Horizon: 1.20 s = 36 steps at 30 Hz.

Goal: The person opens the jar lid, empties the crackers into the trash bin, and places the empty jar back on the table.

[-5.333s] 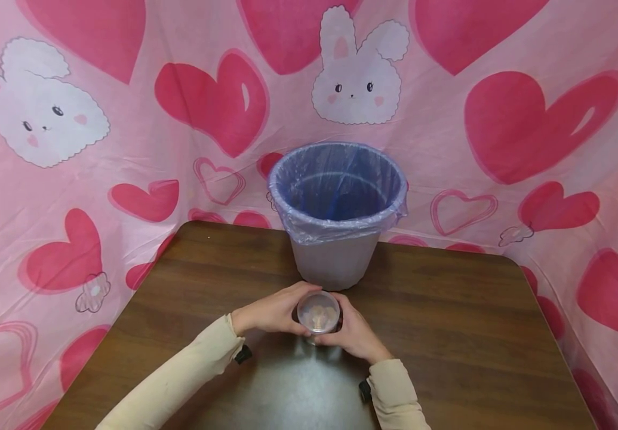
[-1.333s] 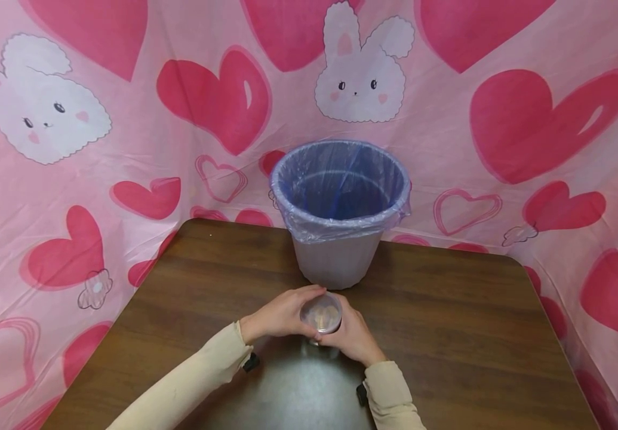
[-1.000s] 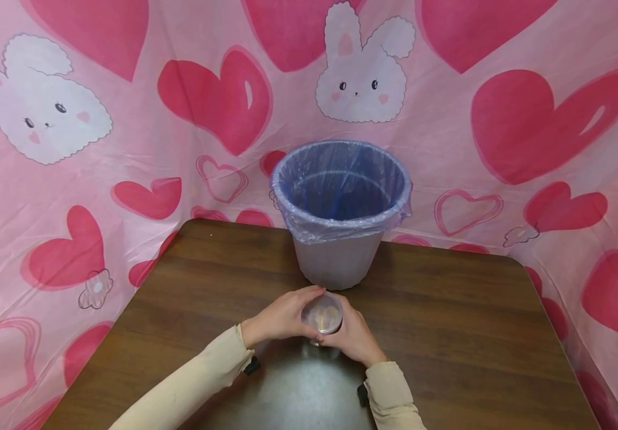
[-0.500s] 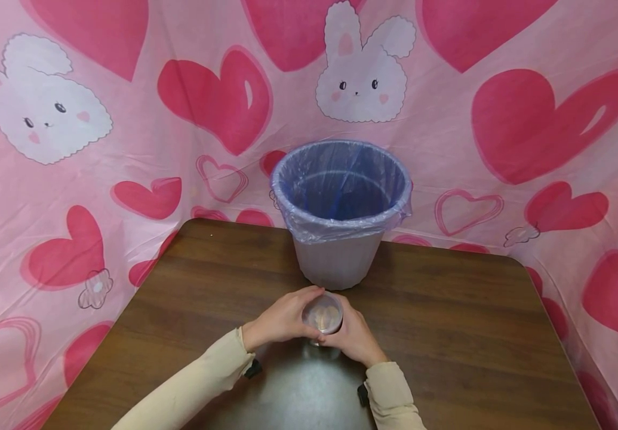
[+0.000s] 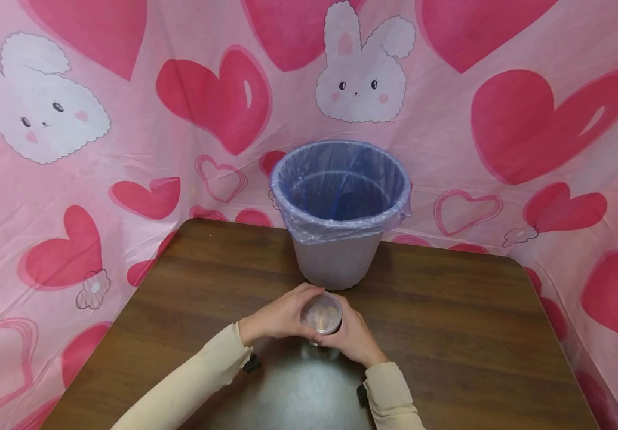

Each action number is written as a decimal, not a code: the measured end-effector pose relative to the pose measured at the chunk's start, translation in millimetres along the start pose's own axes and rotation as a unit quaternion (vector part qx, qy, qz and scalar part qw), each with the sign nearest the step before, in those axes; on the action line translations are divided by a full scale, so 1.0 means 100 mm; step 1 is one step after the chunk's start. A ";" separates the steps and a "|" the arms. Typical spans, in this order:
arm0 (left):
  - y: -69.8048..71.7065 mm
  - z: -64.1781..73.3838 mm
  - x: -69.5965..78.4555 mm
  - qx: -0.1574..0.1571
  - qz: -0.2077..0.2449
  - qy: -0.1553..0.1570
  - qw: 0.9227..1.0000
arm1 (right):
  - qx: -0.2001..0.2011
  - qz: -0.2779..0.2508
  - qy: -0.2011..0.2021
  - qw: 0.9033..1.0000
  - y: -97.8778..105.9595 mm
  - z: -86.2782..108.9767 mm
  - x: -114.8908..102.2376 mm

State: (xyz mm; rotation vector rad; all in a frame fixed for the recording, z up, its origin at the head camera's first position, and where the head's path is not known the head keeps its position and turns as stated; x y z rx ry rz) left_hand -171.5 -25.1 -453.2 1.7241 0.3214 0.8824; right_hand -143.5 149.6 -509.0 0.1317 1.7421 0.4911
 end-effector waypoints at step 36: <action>0.09 -0.12 -0.13 -0.057 0.014 -0.065 0.996 | 0.001 -0.013 -0.004 1.000 0.02 0.02 -0.22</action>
Point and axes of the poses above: each hand's wrist, its own z-axis away from the middle knuckle, its own y-axis out of the back of the hand, x = y × z, the point moved 2 cm from there along -z, towards the middle knuckle, and after that the axes turned 12 degrees about -z, right-handed, at the moved point
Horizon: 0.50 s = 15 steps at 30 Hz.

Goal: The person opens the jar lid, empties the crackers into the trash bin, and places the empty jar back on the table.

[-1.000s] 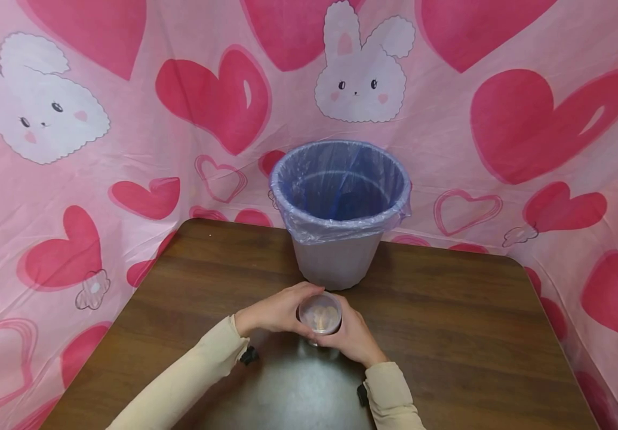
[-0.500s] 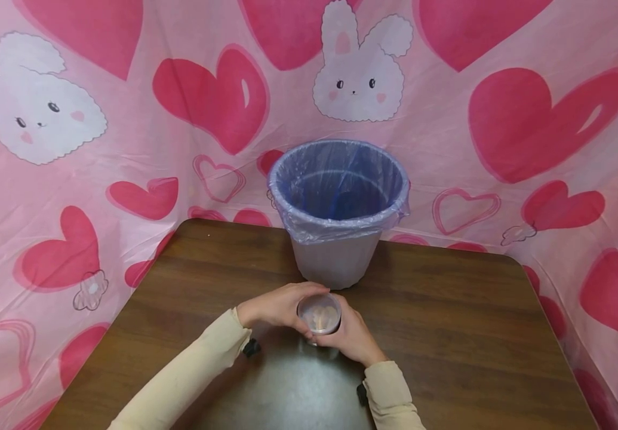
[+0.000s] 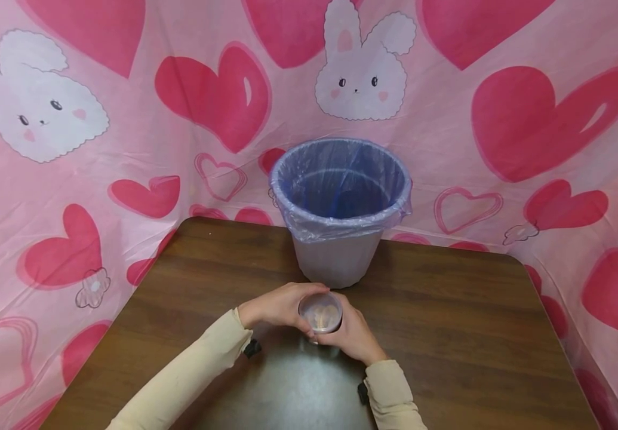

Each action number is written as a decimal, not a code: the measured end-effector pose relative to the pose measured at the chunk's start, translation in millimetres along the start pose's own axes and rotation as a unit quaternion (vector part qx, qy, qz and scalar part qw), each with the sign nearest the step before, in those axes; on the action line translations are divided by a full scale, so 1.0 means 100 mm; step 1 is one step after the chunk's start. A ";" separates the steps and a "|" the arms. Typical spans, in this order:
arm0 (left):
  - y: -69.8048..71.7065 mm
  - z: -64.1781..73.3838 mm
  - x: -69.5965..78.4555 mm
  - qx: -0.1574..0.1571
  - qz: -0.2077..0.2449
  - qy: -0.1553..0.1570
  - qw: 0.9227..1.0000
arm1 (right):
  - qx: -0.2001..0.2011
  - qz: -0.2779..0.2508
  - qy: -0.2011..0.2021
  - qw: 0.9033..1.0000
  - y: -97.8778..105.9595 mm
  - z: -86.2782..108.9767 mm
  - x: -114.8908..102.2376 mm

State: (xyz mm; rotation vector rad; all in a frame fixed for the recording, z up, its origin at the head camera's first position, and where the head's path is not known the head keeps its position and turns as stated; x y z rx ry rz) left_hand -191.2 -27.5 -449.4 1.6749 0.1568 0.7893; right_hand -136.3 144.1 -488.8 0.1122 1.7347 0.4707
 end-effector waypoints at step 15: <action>-0.02 0.02 0.04 0.010 -0.019 0.003 1.000 | -0.001 0.001 -0.008 1.000 0.01 0.03 -0.16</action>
Point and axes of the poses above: each hand's wrist, its own z-axis away from the middle knuckle, its own y-axis out of the back of the hand, x = y × z, the point moved 2 cm from there along -z, towards the middle knuckle, and after that the axes turned 12 degrees about -z, right-handed, at the moved point
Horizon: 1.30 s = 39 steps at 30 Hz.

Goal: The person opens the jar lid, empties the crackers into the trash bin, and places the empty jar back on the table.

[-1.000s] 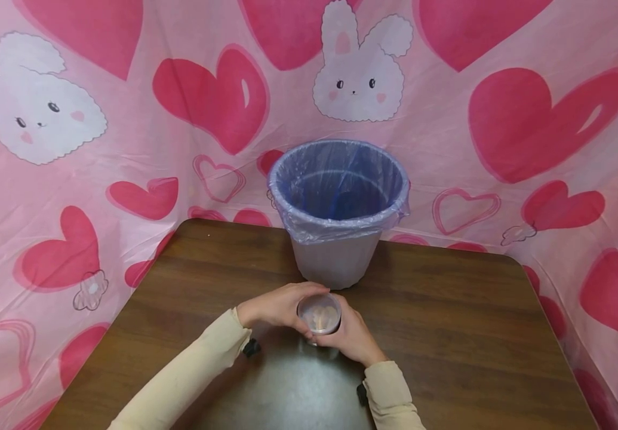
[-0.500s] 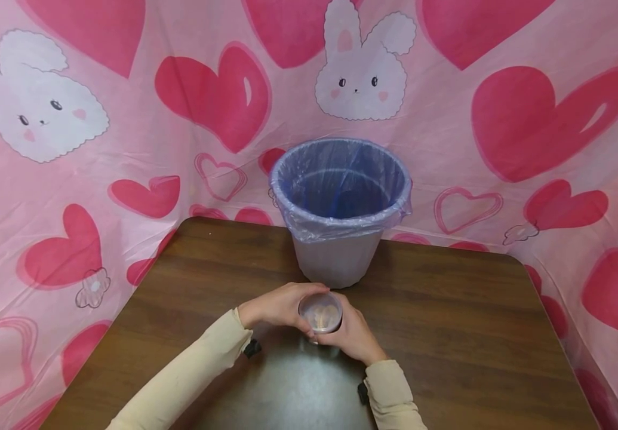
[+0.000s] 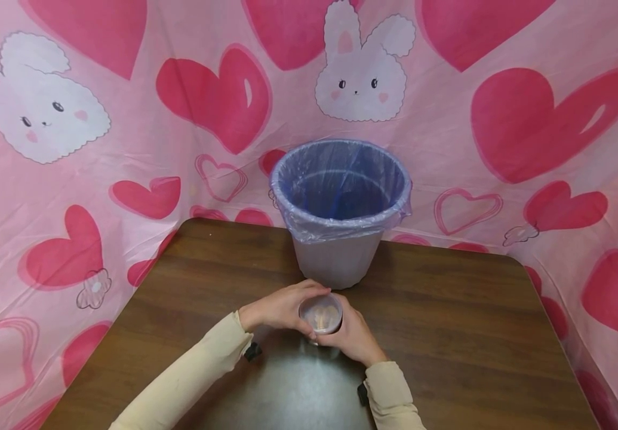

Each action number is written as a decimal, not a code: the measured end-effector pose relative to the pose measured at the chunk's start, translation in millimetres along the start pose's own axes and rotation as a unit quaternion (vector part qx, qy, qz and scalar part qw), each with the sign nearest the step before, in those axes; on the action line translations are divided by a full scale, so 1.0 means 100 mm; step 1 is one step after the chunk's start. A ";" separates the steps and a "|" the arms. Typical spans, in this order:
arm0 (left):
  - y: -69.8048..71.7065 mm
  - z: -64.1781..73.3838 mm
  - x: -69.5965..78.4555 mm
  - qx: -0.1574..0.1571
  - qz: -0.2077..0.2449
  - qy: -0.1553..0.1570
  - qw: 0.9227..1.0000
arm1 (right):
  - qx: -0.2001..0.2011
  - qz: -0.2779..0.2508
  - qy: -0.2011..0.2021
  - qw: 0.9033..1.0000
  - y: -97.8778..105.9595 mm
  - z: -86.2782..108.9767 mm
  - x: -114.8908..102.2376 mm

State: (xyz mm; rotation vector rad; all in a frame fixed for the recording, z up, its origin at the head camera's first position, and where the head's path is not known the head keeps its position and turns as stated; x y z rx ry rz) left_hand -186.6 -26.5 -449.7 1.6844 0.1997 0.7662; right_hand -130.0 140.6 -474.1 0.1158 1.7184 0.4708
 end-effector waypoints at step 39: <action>-0.07 0.02 0.01 0.021 0.000 0.045 0.999 | -0.004 0.000 0.001 1.000 -0.02 -0.05 0.39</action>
Point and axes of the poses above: each hand's wrist, its own z-axis away from the middle knuckle, its own y-axis out of the back of the hand, x = y × z, the point moved 2 cm from there along -z, towards the middle knuckle, and after that the axes turned 12 degrees about -z, right-handed, at the moved point
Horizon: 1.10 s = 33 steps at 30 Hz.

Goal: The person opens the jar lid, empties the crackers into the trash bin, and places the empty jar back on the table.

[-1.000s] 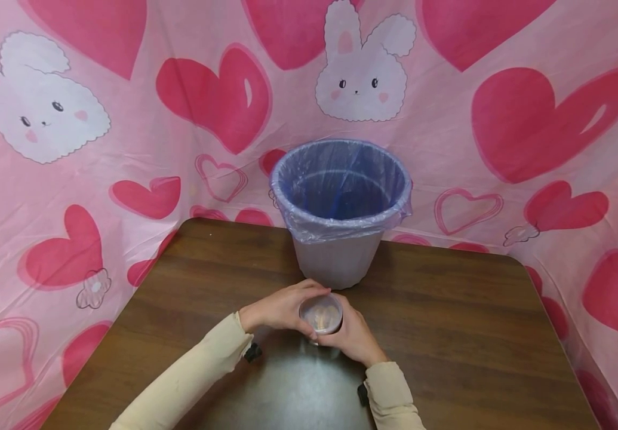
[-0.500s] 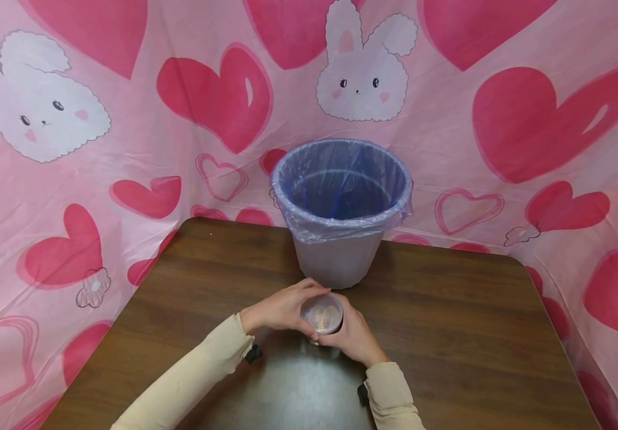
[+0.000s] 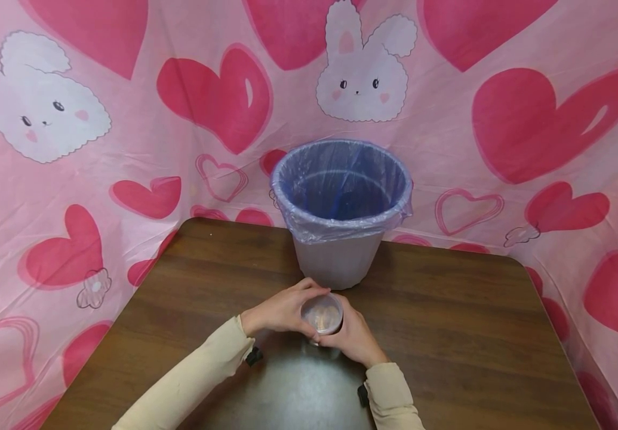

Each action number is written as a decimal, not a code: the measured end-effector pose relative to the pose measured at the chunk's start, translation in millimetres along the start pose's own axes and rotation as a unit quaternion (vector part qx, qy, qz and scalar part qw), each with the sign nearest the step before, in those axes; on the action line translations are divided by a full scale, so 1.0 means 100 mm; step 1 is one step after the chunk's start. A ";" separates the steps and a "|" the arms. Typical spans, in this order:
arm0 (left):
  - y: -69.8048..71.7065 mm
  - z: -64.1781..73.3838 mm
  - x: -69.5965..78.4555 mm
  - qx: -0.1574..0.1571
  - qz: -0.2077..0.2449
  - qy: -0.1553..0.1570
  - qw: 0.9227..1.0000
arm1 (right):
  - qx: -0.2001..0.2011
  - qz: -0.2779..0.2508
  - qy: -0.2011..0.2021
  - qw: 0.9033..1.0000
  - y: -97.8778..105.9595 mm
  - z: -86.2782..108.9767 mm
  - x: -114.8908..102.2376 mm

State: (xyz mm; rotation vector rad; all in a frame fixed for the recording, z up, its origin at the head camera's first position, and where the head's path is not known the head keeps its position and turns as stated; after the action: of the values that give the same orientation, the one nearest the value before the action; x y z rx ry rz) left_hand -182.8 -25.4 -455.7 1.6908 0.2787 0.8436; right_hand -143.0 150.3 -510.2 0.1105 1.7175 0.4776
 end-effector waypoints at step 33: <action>-0.04 0.01 0.01 0.007 0.008 0.024 1.000 | -0.002 0.002 0.017 1.000 0.01 0.00 0.00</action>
State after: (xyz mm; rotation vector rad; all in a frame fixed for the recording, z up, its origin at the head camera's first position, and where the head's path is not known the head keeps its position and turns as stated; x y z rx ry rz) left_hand -180.4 -24.9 -459.4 1.6890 0.3057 0.8968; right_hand -143.4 151.0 -509.5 0.1051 1.7492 0.4883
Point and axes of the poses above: each hand's wrist, its own z-axis away from the middle knuckle, its own y-axis out of the back of the hand, x = y × z, the point moved 2 cm from there along -z, towards the middle knuckle, and after that the axes turned 12 degrees about -z, right-handed, at the moved point
